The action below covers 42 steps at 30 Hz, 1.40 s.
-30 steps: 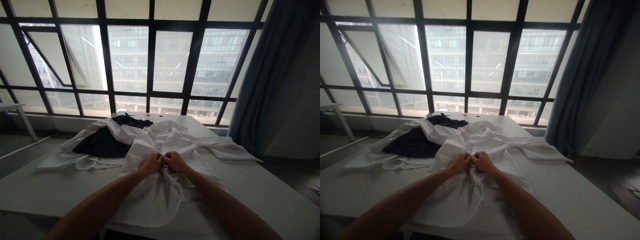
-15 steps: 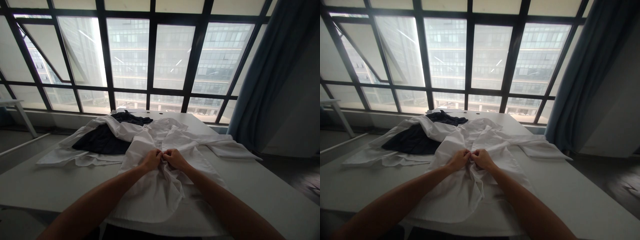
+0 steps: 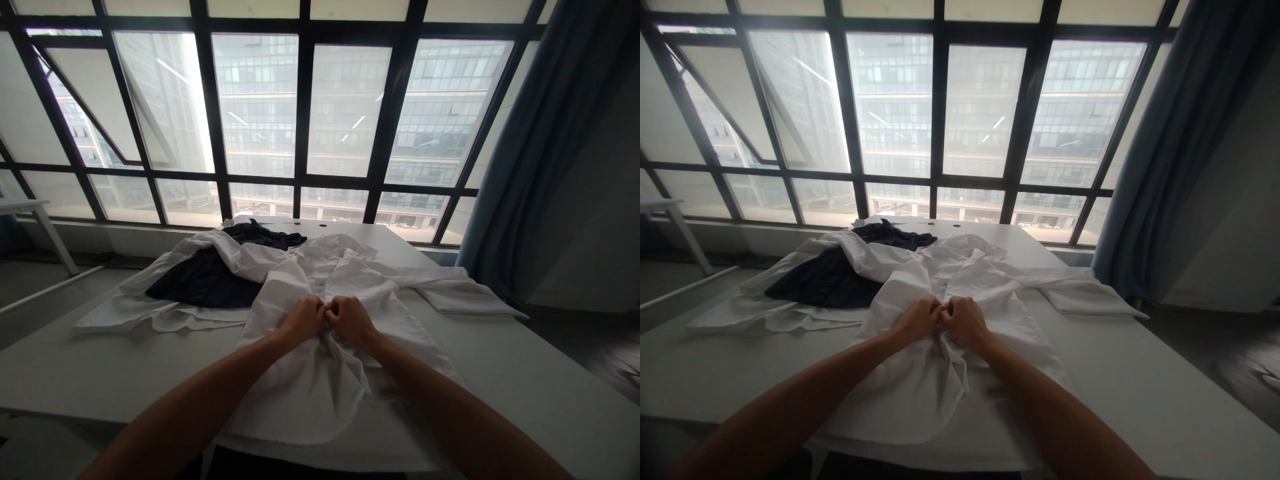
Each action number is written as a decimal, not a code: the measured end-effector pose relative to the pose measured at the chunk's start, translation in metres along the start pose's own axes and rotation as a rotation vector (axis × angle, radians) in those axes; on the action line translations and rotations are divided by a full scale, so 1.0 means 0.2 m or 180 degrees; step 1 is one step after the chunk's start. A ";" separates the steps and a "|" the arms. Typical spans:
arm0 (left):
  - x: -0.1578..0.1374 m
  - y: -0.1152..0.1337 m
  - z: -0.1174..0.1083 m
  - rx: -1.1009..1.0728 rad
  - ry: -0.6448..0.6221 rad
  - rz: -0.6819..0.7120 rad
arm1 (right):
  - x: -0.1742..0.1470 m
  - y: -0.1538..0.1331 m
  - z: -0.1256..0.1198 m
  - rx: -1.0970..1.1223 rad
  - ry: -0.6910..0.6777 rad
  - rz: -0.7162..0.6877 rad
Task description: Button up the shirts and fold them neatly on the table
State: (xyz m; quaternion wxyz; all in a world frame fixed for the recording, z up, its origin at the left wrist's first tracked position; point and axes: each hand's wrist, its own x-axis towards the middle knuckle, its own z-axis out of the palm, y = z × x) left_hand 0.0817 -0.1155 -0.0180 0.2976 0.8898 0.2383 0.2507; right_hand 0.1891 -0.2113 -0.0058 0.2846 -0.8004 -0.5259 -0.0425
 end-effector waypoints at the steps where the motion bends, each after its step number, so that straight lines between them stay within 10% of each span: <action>1: 0.01 -0.01 0.00 -0.0024 -0.0057 0.0020 | 0.00 0.00 0.00 -0.0044 -0.0001 -0.0016; 14: 0.02 0.00 -0.01 -0.2135 -0.0987 -0.1031 | 0.08 0.07 0.02 0.1959 -0.0661 0.0513; 37: -0.01 -0.04 -0.05 0.0173 -0.0689 0.0404 | 0.04 0.12 -0.05 0.1976 -0.1779 0.0960; 42: -0.03 0.02 -0.10 0.1756 -0.0208 0.1092 | 0.03 0.11 -0.09 0.0604 -0.0657 0.0023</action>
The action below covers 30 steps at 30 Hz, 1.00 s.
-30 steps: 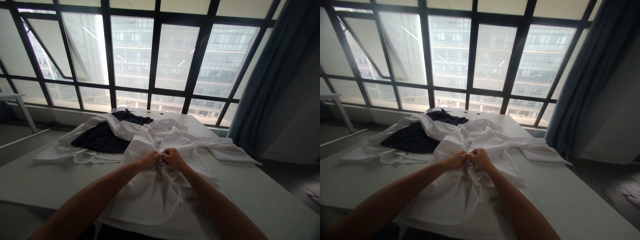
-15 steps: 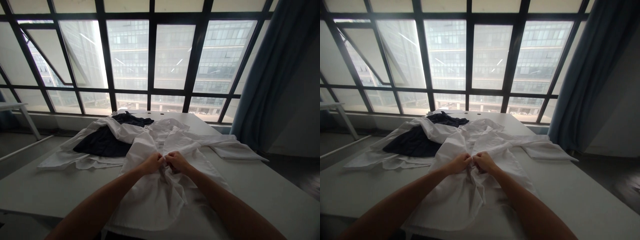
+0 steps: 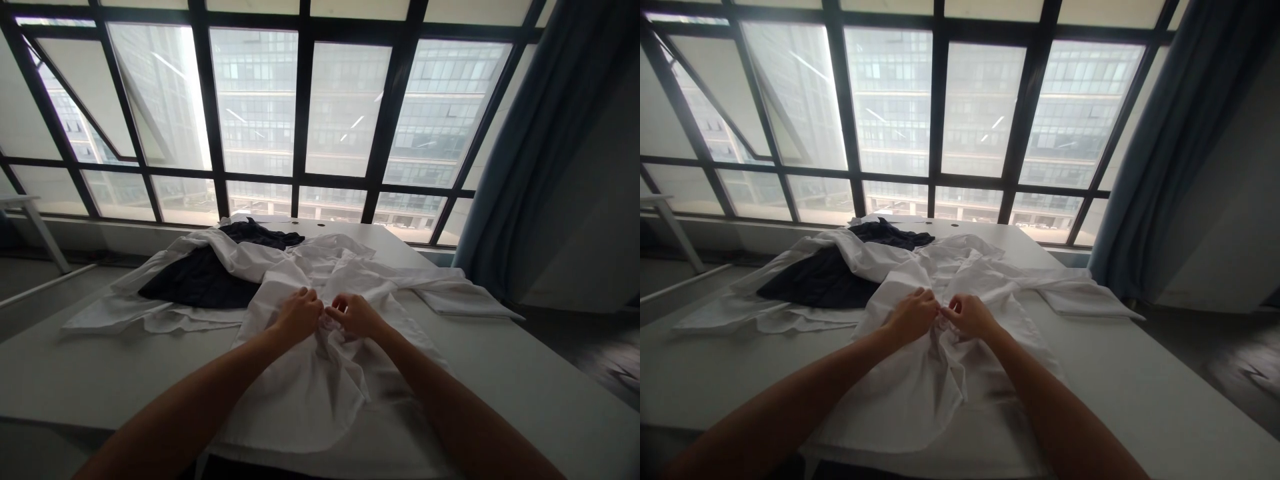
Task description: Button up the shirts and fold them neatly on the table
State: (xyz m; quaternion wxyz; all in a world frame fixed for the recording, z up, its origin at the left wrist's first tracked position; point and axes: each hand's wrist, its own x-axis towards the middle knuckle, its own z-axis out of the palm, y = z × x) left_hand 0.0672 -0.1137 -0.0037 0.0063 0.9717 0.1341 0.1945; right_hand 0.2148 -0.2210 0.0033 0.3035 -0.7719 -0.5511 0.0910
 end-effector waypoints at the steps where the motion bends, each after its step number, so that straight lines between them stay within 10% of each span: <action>1: 0.01 0.00 -0.01 0.0176 0.0093 0.0063 | 0.00 -0.01 0.01 -0.0183 0.0243 -0.0155; 15: 0.02 -0.11 -0.01 0.0054 -0.0470 -0.0444 | 0.00 -0.01 0.03 -0.0479 -0.0434 -0.0538; 24: 0.03 -0.09 -0.05 0.0308 -0.0447 0.0478 | -0.04 -0.02 -0.06 -0.0398 -0.1065 -0.0232; 30: 0.03 -0.07 -0.06 0.0225 -0.0673 0.0096 | 0.04 0.03 0.01 -0.1088 -0.0202 0.0235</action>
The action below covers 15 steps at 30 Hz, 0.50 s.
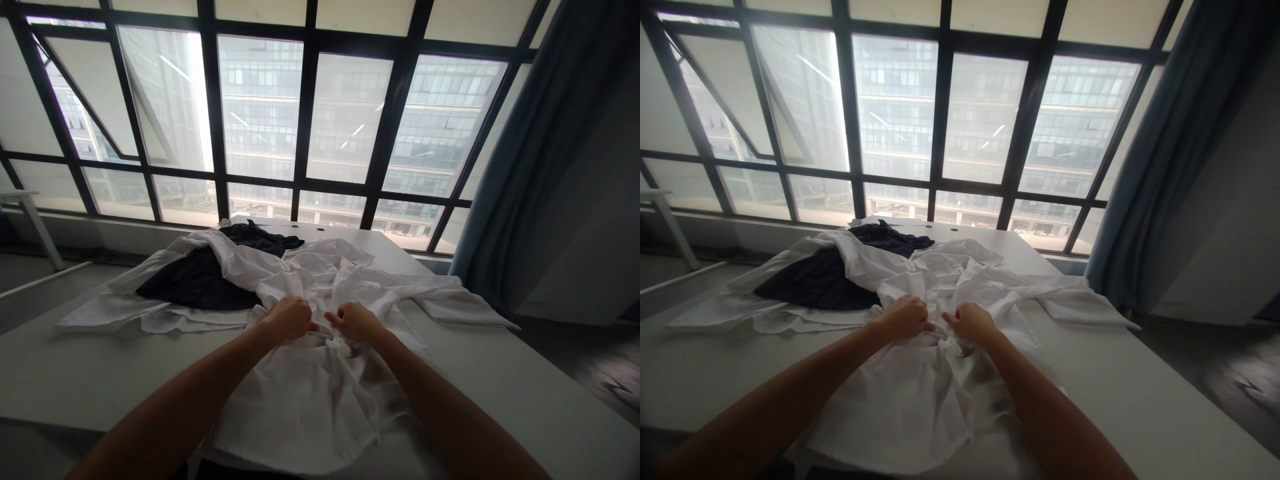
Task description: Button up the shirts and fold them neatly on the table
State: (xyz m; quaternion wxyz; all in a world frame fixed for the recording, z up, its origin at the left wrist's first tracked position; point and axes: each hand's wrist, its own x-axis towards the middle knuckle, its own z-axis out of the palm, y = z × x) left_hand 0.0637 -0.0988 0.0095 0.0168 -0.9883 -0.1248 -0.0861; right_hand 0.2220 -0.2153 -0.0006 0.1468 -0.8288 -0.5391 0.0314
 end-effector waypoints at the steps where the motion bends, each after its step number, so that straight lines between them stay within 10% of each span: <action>1: 0.00 0.01 0.00 -0.0038 -0.0041 -0.0203 | 0.01 0.00 0.01 -0.0111 0.0077 0.0058; 15: 0.07 0.04 0.10 -0.0462 0.0150 -0.1106 | 0.08 0.01 0.03 0.0178 0.0468 0.0300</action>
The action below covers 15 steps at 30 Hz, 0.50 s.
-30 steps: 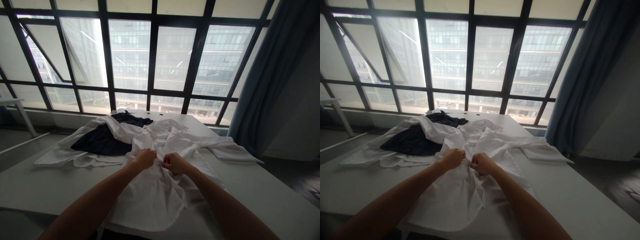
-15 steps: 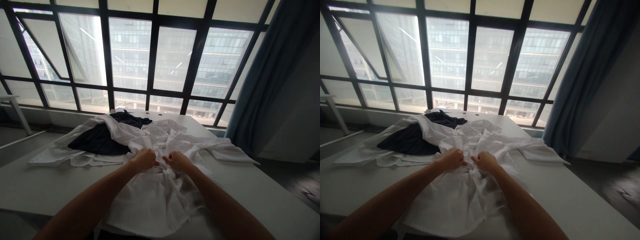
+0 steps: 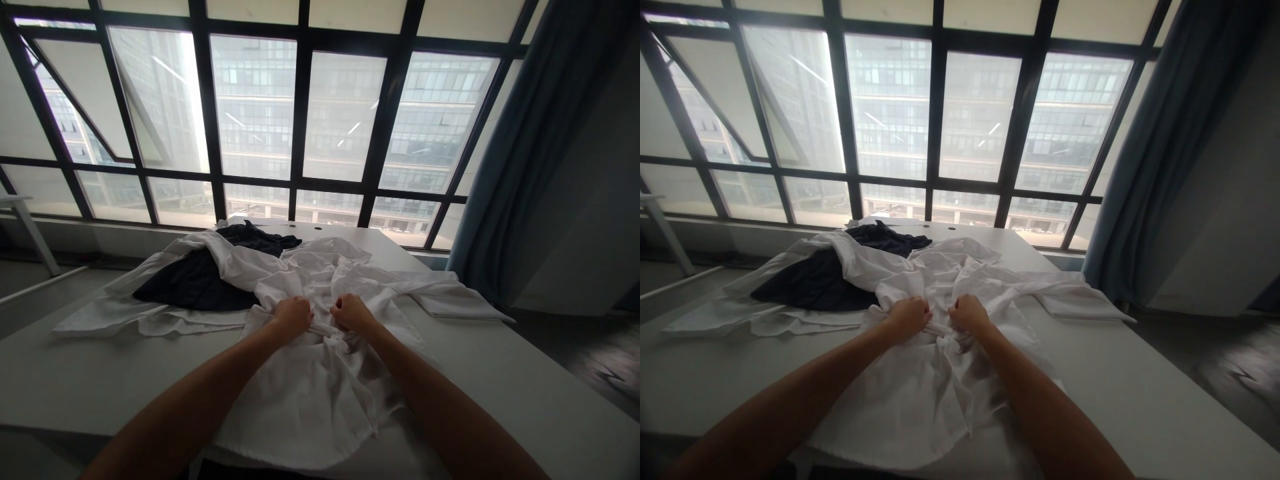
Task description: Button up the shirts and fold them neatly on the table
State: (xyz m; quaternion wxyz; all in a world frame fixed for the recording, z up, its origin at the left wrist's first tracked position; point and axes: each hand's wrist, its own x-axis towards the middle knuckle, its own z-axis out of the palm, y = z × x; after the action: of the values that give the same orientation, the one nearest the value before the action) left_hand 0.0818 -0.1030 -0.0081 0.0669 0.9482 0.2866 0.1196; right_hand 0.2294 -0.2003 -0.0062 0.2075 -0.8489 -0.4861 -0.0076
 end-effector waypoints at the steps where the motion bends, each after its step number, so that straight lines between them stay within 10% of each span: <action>1: 0.00 0.00 0.00 -0.0017 -0.0007 -0.0017 | 0.00 0.00 -0.01 0.0148 0.0045 0.0031; 11: 0.10 -0.05 0.00 -0.0604 -0.0531 -0.0050 | 0.02 -0.01 -0.01 0.1583 0.0431 0.0025; 15: 0.14 -0.06 0.02 -0.1899 -0.0461 -0.0259 | 0.04 0.01 0.02 0.2271 0.0036 0.0394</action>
State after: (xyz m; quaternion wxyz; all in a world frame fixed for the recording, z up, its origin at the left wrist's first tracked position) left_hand 0.0990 -0.0767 -0.0085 0.3672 0.8805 0.2711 0.1279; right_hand 0.2334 -0.1927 -0.0092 0.4934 -0.7509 -0.4046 0.1704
